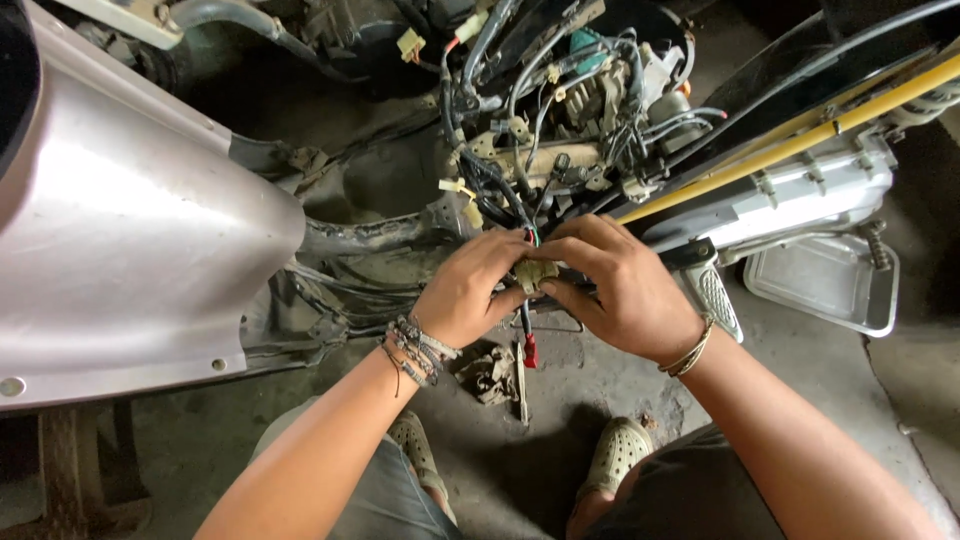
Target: Repairing the electrical wiring system of a motorcycle by manipulating connectors and wires.
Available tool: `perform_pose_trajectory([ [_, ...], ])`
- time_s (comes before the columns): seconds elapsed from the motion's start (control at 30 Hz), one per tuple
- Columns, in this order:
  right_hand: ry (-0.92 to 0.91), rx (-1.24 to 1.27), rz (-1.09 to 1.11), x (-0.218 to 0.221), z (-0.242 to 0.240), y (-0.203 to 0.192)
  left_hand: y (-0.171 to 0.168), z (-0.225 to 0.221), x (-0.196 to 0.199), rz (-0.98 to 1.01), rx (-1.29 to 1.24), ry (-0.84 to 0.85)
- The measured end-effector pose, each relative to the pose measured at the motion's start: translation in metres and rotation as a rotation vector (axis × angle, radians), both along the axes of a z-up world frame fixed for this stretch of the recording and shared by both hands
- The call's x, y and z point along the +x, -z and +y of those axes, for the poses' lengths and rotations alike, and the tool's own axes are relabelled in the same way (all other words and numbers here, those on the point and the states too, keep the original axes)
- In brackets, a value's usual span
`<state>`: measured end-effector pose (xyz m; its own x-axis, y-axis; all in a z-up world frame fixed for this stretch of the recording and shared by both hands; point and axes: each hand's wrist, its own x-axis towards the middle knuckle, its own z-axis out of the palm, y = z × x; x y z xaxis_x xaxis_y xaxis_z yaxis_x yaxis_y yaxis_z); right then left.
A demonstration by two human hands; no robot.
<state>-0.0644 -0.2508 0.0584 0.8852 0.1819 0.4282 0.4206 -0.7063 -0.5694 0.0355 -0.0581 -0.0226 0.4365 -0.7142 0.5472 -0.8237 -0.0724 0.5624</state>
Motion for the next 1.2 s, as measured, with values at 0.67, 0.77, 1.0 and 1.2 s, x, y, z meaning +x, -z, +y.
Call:
perform_pose_trajectory([
  [0.67, 0.082, -0.394, -0.217, -0.008, -0.004, 0.006, -0.004, -0.006, -0.001, -0.177, 0.08, -0.055],
  [0.77, 0.098, -0.372, -0.314, -0.007, -0.001, 0.005, -0.008, -0.004, -0.003, -0.041, 0.044, -0.083],
  [1.0, 0.071, -0.243, -0.419, 0.004, 0.002, 0.022, -0.021, 0.006, -0.004, 0.288, -0.025, -0.099],
  [1.2, 0.052, -0.124, -0.404, 0.012, 0.002, 0.027, -0.037, 0.012, -0.005, 0.328, -0.028, -0.043],
])
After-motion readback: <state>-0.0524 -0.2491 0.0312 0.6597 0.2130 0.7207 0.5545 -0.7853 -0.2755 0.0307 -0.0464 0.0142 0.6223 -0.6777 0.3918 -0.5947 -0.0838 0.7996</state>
